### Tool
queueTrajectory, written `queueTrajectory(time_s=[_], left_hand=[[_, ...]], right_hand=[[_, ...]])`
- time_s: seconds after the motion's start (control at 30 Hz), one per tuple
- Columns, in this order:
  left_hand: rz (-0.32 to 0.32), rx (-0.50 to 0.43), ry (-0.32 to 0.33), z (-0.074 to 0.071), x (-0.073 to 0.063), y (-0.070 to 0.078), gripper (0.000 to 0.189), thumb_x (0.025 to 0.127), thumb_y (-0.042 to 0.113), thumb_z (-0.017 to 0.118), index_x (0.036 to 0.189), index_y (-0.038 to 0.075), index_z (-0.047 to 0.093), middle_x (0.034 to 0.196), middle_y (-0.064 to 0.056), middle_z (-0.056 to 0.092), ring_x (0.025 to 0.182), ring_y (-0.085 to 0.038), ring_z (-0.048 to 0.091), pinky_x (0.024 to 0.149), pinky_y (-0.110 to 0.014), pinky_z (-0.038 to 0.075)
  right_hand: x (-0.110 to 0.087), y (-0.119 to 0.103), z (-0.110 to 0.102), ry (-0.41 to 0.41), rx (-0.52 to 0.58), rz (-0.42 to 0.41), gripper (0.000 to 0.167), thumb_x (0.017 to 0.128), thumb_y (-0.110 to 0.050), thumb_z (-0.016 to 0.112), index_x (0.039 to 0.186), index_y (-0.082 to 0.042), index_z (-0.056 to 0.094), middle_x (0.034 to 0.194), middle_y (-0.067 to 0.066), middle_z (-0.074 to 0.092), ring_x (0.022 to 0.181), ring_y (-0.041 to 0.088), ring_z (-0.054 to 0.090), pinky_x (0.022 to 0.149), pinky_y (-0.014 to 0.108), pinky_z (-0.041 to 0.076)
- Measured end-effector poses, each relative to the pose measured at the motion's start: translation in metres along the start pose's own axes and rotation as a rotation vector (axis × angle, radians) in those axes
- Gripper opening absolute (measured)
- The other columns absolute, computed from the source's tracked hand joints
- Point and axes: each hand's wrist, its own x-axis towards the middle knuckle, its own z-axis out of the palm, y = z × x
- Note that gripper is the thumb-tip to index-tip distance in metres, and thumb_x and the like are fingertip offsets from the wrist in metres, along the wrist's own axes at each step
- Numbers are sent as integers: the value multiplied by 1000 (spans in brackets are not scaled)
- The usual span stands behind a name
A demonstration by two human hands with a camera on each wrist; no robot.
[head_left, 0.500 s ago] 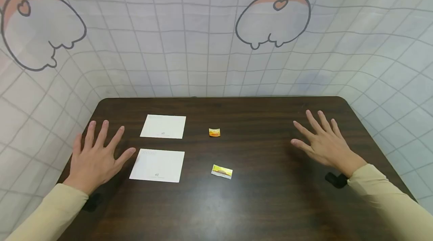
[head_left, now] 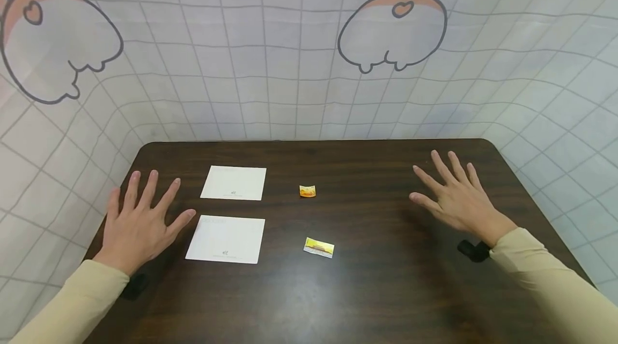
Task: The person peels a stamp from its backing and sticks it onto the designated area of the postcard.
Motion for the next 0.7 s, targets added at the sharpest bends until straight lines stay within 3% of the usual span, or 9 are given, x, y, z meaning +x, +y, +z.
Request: queueTrajectory(time_s=[0.3, 0.7], left_hand=[[-3, 11, -28, -1, 5, -1, 78, 99, 69, 48, 159, 20, 42, 167, -29, 29, 158, -52, 15, 121, -75, 13], [55, -49, -73, 1, 12, 5, 78, 102, 67, 45, 164, 23, 29, 172, -26, 18, 162, -47, -2, 123, -75, 7]], right_hand=[[10, -7, -3, -4, 12, -1, 75, 104, -68, 38, 166, -29, 22, 176, 17, -4, 161, 50, -7, 123, 77, 4], [11, -14, -2, 0, 24, -13, 75, 104, -67, 39, 166, -28, 23, 176, 18, -2, 161, 52, -5, 123, 78, 5]])
